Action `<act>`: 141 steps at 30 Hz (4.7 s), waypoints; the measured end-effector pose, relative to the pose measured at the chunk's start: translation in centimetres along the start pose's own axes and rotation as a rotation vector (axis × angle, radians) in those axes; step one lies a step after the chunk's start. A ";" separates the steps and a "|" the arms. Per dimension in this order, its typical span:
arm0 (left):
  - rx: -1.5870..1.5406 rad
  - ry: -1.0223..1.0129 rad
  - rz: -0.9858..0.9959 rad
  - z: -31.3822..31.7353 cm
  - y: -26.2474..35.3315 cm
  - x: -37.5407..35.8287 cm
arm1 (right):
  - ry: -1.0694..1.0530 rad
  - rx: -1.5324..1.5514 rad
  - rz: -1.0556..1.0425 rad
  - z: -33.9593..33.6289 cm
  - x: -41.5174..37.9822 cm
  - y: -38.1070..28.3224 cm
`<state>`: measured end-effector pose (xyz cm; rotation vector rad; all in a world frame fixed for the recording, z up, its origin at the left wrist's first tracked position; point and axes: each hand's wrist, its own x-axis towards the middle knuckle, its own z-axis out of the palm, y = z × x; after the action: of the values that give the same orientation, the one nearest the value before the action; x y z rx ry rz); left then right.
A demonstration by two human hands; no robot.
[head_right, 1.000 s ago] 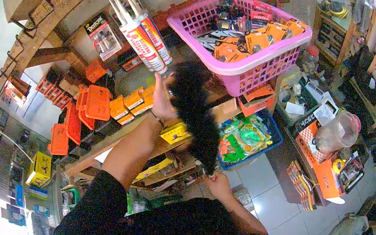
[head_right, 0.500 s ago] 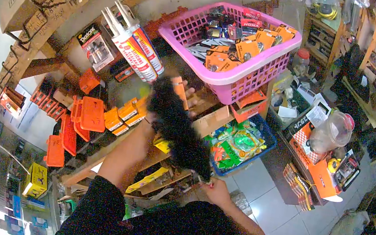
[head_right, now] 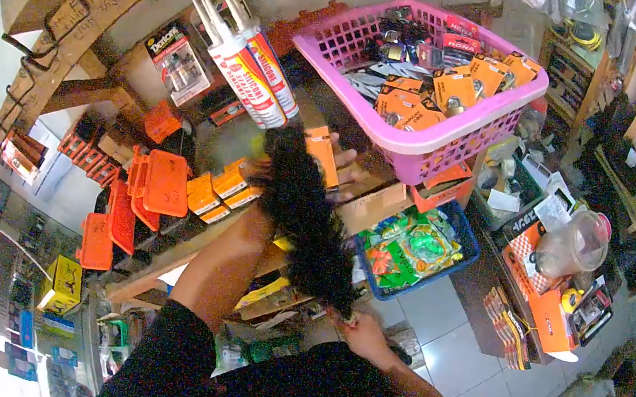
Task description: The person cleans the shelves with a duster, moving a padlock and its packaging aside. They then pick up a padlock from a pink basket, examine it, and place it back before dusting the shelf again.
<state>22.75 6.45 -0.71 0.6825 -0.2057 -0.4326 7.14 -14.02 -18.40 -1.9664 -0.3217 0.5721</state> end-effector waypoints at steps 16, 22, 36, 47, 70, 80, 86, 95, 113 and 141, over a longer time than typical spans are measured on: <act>-0.113 -0.041 -0.026 -1.7 0.2 0.2 | -0.114 0.219 -0.059 -0.9 0.6 0.2; 0.064 0.269 0.108 1.1 0.3 0.2 | 0.103 0.453 -0.170 1.4 1.3 2.3; 0.125 0.360 0.199 4.1 -0.3 -0.1 | -0.133 0.318 0.190 -2.0 -0.2 0.3; -0.107 0.227 -0.020 1.0 -0.6 -0.3 | -0.075 0.189 0.016 -1.7 -1.5 -0.7; -0.001 0.224 0.094 2.0 -0.7 0.1 | -0.153 0.411 0.221 -1.9 -0.9 -1.2; 0.016 0.209 0.030 2.3 -0.5 0.0 | -0.131 0.250 0.068 -0.4 -0.2 1.3; 0.041 0.198 0.074 4.2 -0.8 -0.2 | -0.134 0.320 0.200 -2.1 -1.1 -1.2; 0.044 0.225 0.059 2.1 -0.7 0.3 | -0.212 0.353 0.187 0.4 0.6 2.8; -0.051 0.154 -0.027 0.7 -0.5 -0.1 | -0.170 0.196 0.059 -1.2 -1.4 0.5; -0.063 0.116 0.132 0.3 -1.1 -0.5 | -0.071 0.149 0.114 -5.9 -2.6 -4.3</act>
<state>21.87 5.73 -1.17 0.6263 -0.1257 -0.2712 8.13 -17.77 -11.76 -1.8312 -0.2056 0.7207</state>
